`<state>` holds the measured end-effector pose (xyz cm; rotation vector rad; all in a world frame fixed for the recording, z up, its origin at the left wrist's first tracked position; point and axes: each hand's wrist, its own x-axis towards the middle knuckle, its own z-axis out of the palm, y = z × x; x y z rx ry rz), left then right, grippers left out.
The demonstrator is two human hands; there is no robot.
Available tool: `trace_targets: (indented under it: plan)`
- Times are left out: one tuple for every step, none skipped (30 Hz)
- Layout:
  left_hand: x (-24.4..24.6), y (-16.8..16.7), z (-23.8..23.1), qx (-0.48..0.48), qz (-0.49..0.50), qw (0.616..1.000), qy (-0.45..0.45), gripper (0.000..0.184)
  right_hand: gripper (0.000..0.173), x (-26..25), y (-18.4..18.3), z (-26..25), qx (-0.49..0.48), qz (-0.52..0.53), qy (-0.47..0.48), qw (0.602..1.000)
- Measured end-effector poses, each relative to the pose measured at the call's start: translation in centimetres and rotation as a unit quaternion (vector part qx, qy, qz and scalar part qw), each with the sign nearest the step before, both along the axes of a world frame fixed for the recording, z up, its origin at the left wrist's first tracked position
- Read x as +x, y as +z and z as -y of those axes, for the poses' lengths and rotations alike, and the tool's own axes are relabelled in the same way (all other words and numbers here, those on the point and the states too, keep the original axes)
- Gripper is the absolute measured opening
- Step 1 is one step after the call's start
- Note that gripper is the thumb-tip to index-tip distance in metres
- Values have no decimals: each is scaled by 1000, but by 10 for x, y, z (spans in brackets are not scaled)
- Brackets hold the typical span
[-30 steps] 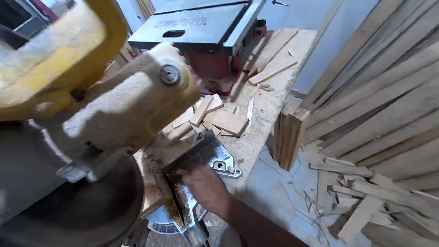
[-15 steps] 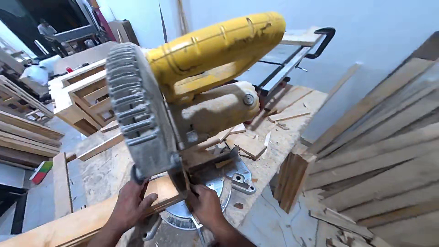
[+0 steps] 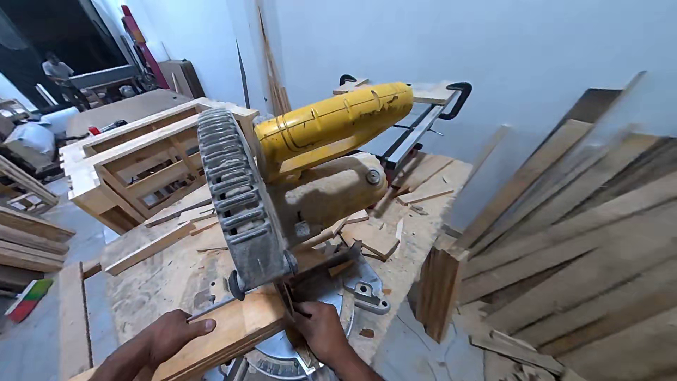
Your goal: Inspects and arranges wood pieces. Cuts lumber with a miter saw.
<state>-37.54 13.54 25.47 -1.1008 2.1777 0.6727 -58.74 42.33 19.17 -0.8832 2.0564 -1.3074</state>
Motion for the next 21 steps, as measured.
trace_targets:
  plan:
    - [0, 0, 0, -2, -5, 1000, 2, 100, 46, -1, 0, 0, -6, -3, -1, 1000]
    - [0, -1, 0, -4, -9, 1000, 1, 100, 45, -2, -1, 0, -9, -2, -1, 1000]
    - [0, -1, 0, -5, -11, 1000, -1, 100, 44, -2, -1, 0, -10, 3, -1, 1000]
    - [0, -1, -1, -5, -11, 1000, 0, 100, 43, -2, -1, -1, -11, 8, -2, 1000]
    - [0, -1, -1, -3, -10, 1000, -1, 100, 42, -2, -2, 0, -15, 12, -5, 1000]
    - [0, 0, -1, -3, -10, 1000, -2, 100, 42, -2, -2, 0, -22, 13, -8, 1000]
    - [0, -1, -1, -4, -11, 1000, -3, 100, 41, -1, -3, 0, -29, 15, -11, 999]
    - [1, -1, -1, -6, -12, 1000, -3, 100, 40, -1, -3, 0, -36, 18, -13, 999]
    - [1, -2, 0, -7, -12, 1000, -3, 100, 41, -1, -4, 0, -42, 19, -15, 999]
    - [0, -2, -1, -6, -10, 1000, -2, 100, 42, 0, -4, 0, -48, 19, -19, 998]
    - [-1, -1, -2, -6, -8, 1000, -2, 99, 42, 0, -4, -1, -53, 19, -23, 998]
    - [-2, -1, -3, -6, -5, 1000, -2, 100, 40, 0, -4, -2, -58, 20, -28, 998]
    - [-4, 0, -3, -9, -3, 1000, -2, 101, 38, 0, -3, -2, -62, 25, -31, 997]
    - [-5, 0, -3, -9, -2, 1000, -2, 101, 36, 0, -4, -1, -64, 32, -34, 997]
    - [-5, 0, -2, -8, -1, 1000, -3, 101, 35, 0, -3, -1, -63, 36, -34, 997]
    - [-5, 0, -1, -5, -1, 1000, -6, 101, 34, -1, -3, 0, -62, 40, -32, 997]
    - [-5, 0, 0, -3, -1, 1000, -8, 101, 32, -1, -2, 0, -58, 44, -29, 997]
    - [-5, -1, 1, -4, -2, 1000, -12, 102, 31, -2, 0, 0, -55, 49, -26, 997]
    - [-4, -1, 1, -11, -5, 1000, -15, 102, 30, -2, 2, 0, -52, 53, -24, 997]
    - [-3, -1, 0, -21, -12, 1000, -17, 102, 30, -2, 3, 0, -51, 54, -23, 997]
    - [-3, 3, -3, -32, -26, 999, -18, 100, 31, -3, 4, 0, -52, 55, -21, 997]
